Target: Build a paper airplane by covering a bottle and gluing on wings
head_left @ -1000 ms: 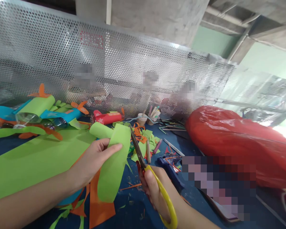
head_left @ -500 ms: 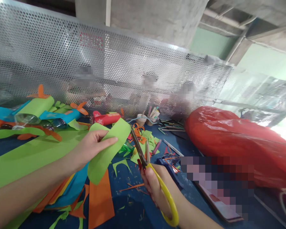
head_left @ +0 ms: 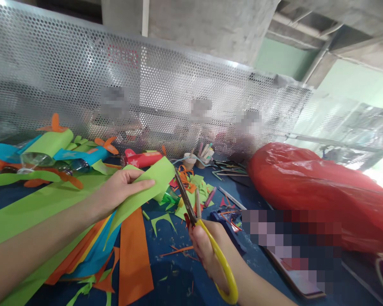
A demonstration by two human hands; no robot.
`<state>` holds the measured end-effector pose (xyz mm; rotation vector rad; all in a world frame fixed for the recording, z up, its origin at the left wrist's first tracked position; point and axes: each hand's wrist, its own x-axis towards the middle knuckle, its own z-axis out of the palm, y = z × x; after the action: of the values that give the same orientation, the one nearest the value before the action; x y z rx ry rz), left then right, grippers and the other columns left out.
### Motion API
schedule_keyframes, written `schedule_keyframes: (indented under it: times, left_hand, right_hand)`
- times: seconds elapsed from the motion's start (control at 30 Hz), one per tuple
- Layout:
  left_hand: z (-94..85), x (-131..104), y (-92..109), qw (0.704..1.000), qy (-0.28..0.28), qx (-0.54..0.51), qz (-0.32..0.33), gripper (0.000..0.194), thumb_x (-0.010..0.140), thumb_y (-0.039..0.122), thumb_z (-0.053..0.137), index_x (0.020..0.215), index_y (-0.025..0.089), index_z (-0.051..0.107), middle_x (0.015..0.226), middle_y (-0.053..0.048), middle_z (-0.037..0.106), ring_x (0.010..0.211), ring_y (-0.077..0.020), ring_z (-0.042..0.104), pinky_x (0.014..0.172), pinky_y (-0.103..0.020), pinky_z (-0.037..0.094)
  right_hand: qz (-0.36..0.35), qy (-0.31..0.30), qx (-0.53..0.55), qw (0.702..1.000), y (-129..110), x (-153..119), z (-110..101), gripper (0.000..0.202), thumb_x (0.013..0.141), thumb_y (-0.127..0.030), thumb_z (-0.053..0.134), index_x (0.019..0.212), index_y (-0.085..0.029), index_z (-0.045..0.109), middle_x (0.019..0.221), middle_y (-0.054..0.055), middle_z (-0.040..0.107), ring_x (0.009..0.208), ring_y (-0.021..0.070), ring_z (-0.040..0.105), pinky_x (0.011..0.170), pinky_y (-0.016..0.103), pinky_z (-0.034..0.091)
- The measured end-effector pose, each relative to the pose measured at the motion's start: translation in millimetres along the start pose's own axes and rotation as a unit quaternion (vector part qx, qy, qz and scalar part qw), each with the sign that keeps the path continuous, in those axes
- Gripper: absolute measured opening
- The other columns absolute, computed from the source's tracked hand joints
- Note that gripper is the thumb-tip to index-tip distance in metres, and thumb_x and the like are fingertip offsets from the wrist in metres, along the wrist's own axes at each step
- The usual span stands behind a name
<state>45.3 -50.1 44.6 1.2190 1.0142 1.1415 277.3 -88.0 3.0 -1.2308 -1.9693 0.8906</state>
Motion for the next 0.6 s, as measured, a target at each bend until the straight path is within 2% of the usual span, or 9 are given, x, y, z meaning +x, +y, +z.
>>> schedule_keyframes:
  times: [0.1,0.23,0.43,0.5,0.53,0.6]
  left_hand:
    - [-5.0,4,-3,0.999,-0.034,0.025,-0.022,0.018,0.074,0.036,0.074,0.085,0.022,0.075,0.076,-0.003,0.077,0.069,-0.0211,0.071,0.066,-0.030,0.056]
    - [-11.1,8,-4,0.998,-0.050,0.025,-0.024,0.022,0.074,0.037,0.074,0.091,0.022,0.075,0.082,-0.005,0.077,0.072,-0.0212,0.072,0.069,-0.030,0.056]
    - [-18.2,12,-1,0.996,-0.069,0.060,-0.021,0.026,0.076,0.039,0.071,0.095,0.022,0.073,0.086,-0.005,0.076,0.071,-0.0196,0.070,0.065,-0.027,0.053]
    - [-21.8,16,-2,0.990,-0.046,0.131,0.022,0.035,0.074,0.041,0.072,0.105,0.024,0.069,0.087,-0.004,0.074,0.072,-0.0202,0.067,0.064,-0.028,0.051]
    - [-23.2,19,-3,0.981,-0.017,0.182,0.064,0.040,0.072,0.042,0.073,0.108,0.025,0.066,0.088,-0.003,0.072,0.074,-0.0208,0.066,0.065,-0.029,0.049]
    - [-23.3,22,-5,0.938,0.069,0.291,0.176,0.046,0.067,0.042,0.077,0.107,0.025,0.065,0.089,-0.002,0.067,0.081,-0.0225,0.061,0.071,-0.031,0.046]
  right_hand:
    - [0.014,0.012,0.011,1.000,-1,-1,2,0.058,0.084,-0.075,0.028,0.060,-0.022,0.033,0.049,-0.006,0.030,0.042,0.0069,0.027,0.037,0.021,0.019]
    - [0.006,0.008,-0.010,1.000,-3,-1,1,0.060,0.082,-0.077,0.026,0.059,-0.022,0.033,0.049,-0.006,0.030,0.045,0.0077,0.027,0.040,0.022,0.019]
    - [-0.007,0.000,-0.048,0.999,-4,1,-3,0.064,0.079,-0.081,0.021,0.057,-0.022,0.030,0.052,-0.005,0.029,0.048,0.0087,0.026,0.042,0.023,0.019]
    - [-0.001,-0.004,-0.050,0.999,-4,2,-3,0.063,0.079,-0.081,0.021,0.057,-0.022,0.030,0.052,-0.005,0.029,0.048,0.0088,0.026,0.042,0.023,0.020]
    - [0.002,-0.010,-0.050,0.999,-3,3,-3,0.063,0.080,-0.081,0.021,0.056,-0.022,0.030,0.052,-0.005,0.029,0.048,0.0088,0.026,0.041,0.023,0.020]
    - [0.011,-0.019,-0.047,0.999,-3,4,-3,0.062,0.081,-0.079,0.023,0.056,-0.022,0.031,0.050,-0.005,0.029,0.046,0.0088,0.028,0.040,0.022,0.019]
